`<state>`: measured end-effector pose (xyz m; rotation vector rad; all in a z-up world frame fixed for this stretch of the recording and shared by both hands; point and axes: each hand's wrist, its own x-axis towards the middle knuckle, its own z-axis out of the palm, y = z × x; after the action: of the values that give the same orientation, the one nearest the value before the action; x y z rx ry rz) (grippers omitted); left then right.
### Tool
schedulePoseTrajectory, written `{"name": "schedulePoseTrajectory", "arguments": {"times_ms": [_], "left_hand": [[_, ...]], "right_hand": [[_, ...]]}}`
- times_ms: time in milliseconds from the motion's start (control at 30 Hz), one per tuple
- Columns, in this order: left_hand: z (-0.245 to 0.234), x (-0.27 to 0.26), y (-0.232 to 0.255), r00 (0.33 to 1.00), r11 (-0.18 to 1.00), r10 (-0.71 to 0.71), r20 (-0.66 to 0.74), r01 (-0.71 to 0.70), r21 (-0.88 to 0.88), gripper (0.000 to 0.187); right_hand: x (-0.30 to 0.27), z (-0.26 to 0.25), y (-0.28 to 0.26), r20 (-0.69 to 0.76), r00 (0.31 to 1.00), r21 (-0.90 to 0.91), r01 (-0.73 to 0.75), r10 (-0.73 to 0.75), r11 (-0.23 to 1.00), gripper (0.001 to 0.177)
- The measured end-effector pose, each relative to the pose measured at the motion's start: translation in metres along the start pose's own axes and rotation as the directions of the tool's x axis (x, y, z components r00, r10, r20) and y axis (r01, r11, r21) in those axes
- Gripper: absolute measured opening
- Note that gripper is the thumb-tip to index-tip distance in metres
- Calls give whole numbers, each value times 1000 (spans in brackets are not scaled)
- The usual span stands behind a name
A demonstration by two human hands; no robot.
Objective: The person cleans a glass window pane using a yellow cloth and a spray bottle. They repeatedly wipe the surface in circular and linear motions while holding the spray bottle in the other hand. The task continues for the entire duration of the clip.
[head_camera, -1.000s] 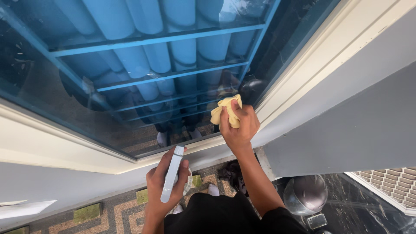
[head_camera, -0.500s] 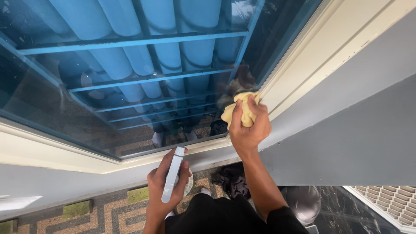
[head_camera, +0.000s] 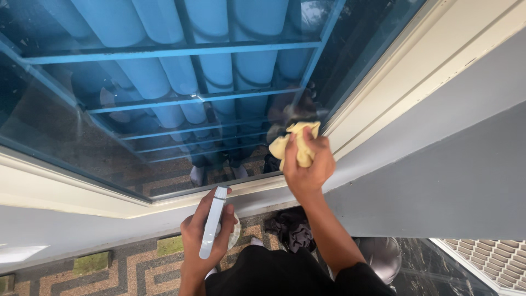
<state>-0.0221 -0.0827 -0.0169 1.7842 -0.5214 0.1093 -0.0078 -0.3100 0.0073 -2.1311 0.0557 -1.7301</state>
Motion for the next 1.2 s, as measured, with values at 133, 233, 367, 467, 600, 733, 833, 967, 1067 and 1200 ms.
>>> {"name": "schedulePoseTrajectory", "arguments": {"times_ms": [133, 233, 367, 467, 600, 733, 833, 967, 1067, 1200], "left_hand": [[-11, -1, -4, 999, 999, 34, -12, -34, -10, 32], [-21, -2, -5, 999, 999, 40, -7, -40, -25, 33], [-33, -1, -4, 998, 997, 67, 10, -66, -46, 31], [-44, 0, -1, 998, 997, 55, 40, -53, -61, 32], [-61, -1, 3, 996, 996, 68, 62, -65, -56, 31], [-80, -1, 1, 993, 994, 95, 69, -91, -61, 31], [-93, -3, -1, 994, 996, 77, 75, -73, -55, 31], [-108, -6, -4, 995, 998, 50, 89, -47, -35, 31], [-116, -6, -5, 995, 998, 60, 85, -57, -28, 30], [-114, -6, -7, 995, 1000, 14, 97, -11, -28, 31]], "right_hand": [[-33, 8, 0, 45, 998, -32, -39, 41, 999, 26], [-38, 9, 1, 40, 997, -14, -58, 58, 998, 24], [-22, 11, -8, 5, 999, -10, -42, 42, 999, 24], [3, 13, -23, -31, 998, 29, -54, 55, 998, 25], [38, 18, -52, -58, 994, 91, -91, 97, 992, 23], [49, 31, -84, -70, 994, 133, -79, 88, 988, 22], [42, 44, -106, -57, 998, 108, 6, 0, 994, 24], [28, 62, -132, -22, 994, 48, 109, -108, 993, 30], [25, 62, -137, 1, 994, -8, 110, -110, 994, 31], [25, 53, -124, -5, 991, -91, 133, -134, 987, 30]]}}
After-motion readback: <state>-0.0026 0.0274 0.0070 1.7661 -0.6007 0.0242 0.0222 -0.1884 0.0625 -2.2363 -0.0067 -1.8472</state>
